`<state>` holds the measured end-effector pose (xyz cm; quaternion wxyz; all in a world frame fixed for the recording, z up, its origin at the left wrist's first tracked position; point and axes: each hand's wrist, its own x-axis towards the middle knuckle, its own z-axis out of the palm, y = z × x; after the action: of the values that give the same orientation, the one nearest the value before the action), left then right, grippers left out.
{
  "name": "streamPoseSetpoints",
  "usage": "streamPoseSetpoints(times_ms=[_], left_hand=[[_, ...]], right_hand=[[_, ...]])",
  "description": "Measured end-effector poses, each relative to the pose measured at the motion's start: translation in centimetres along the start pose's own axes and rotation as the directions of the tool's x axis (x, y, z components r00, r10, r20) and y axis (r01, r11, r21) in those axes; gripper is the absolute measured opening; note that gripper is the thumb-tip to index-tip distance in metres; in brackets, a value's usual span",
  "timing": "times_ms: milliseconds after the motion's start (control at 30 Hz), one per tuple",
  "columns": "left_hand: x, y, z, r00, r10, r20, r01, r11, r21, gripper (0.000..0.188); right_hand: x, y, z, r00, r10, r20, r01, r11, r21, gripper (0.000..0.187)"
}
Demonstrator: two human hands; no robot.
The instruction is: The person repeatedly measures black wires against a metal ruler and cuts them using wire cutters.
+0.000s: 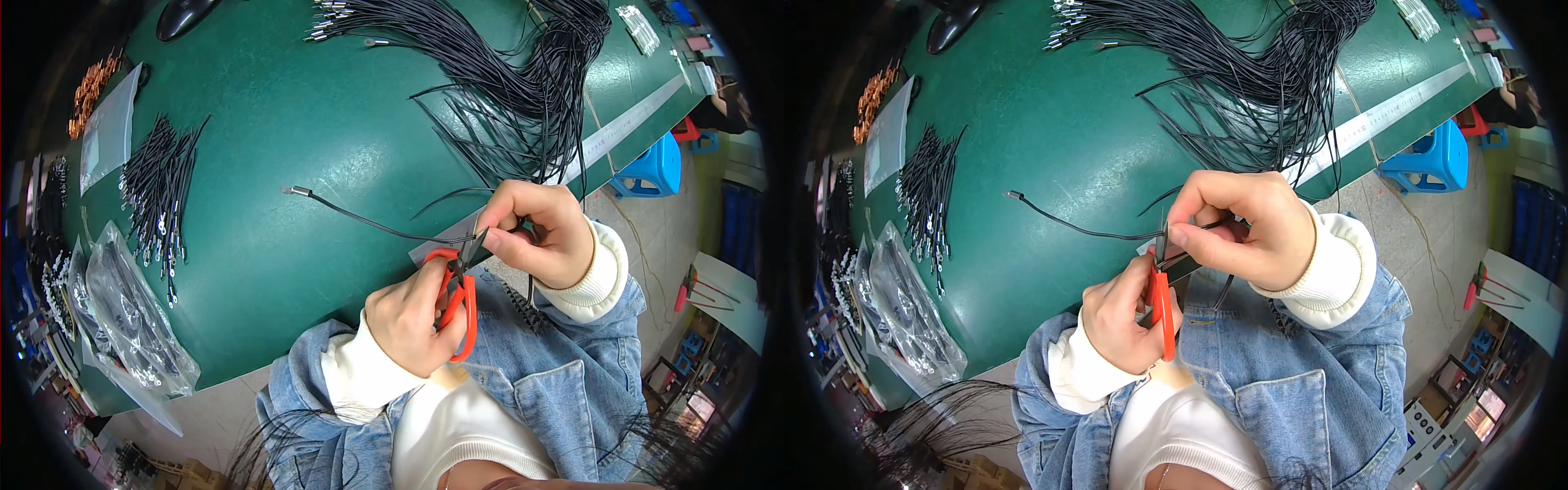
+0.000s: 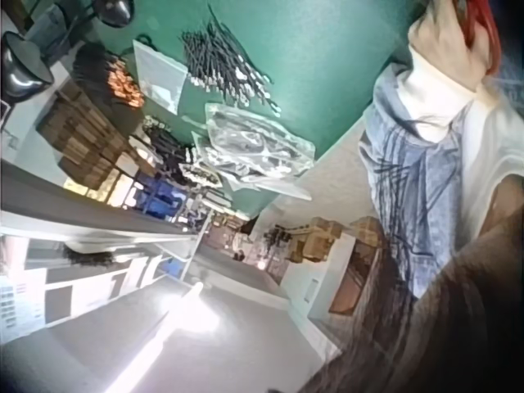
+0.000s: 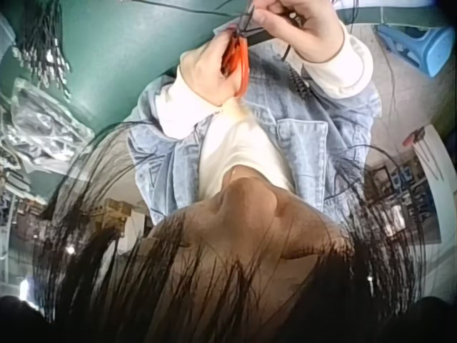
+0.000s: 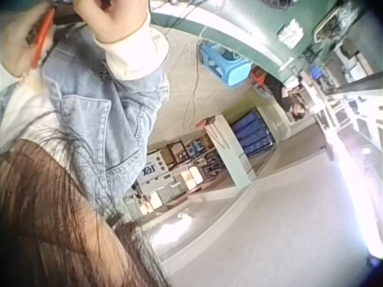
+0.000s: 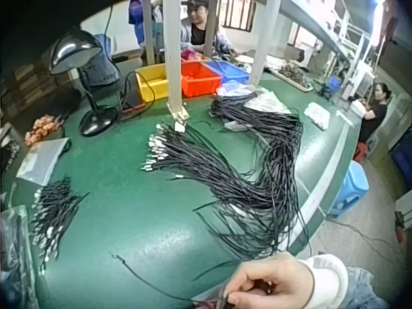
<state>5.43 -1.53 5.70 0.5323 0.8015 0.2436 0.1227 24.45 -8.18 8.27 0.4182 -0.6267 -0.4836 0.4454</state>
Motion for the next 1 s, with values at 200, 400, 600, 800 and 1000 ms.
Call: streamPoseSetpoints(times_ms=[200, 400, 600, 800, 1000], left_hand=[[-0.1, -0.33, -0.21, 0.998, 0.059, -0.018, -0.056, 0.989, 0.137, 0.047], [-0.04, -0.09, -0.32, 0.998, 0.058, 0.004, -0.058, 0.989, 0.136, 0.044], [-0.02, -0.13, -0.02, 0.996, 0.078, -0.037, -0.075, 0.994, 0.081, 0.042], [-0.11, -0.09, -0.05, 0.998, 0.054, -0.021, -0.053, 0.997, 0.051, 0.04], [-0.39, -0.19, 0.15, 1.0, 0.018, -0.02, -0.018, 1.0, 0.007, 0.035]], right_hand=[[0.04, 0.1, 0.02, 0.999, 0.041, 0.023, -0.043, 0.996, 0.075, 0.007], [-0.03, 0.17, -0.15, 0.998, 0.045, 0.044, -0.049, 0.995, 0.087, 0.008], [-0.11, 0.22, -0.14, 0.998, 0.039, 0.039, -0.042, 0.996, 0.078, 0.007], [-0.13, 0.21, -0.14, 0.999, 0.035, 0.036, -0.037, 0.996, 0.084, 0.007], [-0.08, 0.22, -0.06, 0.999, 0.033, 0.036, -0.035, 0.998, 0.06, 0.007]])
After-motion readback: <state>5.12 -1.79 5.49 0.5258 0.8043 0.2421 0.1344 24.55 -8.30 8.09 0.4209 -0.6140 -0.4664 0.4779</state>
